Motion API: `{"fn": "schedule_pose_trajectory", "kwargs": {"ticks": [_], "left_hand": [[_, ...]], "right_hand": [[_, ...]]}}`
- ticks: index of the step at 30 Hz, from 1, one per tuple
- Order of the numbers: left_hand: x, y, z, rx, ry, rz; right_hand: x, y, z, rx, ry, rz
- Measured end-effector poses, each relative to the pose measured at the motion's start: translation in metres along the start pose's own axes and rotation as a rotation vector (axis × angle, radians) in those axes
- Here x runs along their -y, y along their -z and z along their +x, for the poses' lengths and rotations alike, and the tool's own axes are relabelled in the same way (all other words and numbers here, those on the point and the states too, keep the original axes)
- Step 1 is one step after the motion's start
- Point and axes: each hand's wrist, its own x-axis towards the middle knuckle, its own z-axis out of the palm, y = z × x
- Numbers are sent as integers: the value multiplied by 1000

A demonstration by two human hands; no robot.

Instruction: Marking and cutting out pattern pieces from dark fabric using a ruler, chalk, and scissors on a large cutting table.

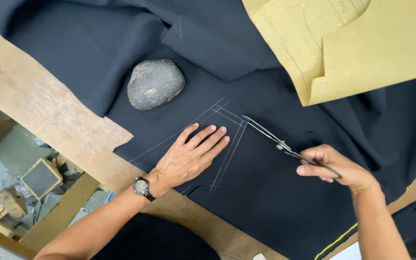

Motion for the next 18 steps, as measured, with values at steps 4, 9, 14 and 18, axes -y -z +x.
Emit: {"fn": "schedule_pose_trajectory", "kwargs": {"ticks": [4, 9, 14, 18], "left_hand": [[2, -3, -1, 13, 1, -14], [4, -3, 0, 15, -4, -12], [3, -5, -1, 16, 1, -2], [4, -6, -1, 6, 5, -13]], "right_hand": [[20, 7, -1, -49, -57, -35], [27, 8, 0, -115, -70, -213], [24, 6, 4, -93, -41, -203], [32, 1, 7, -87, -24, -210]]}}
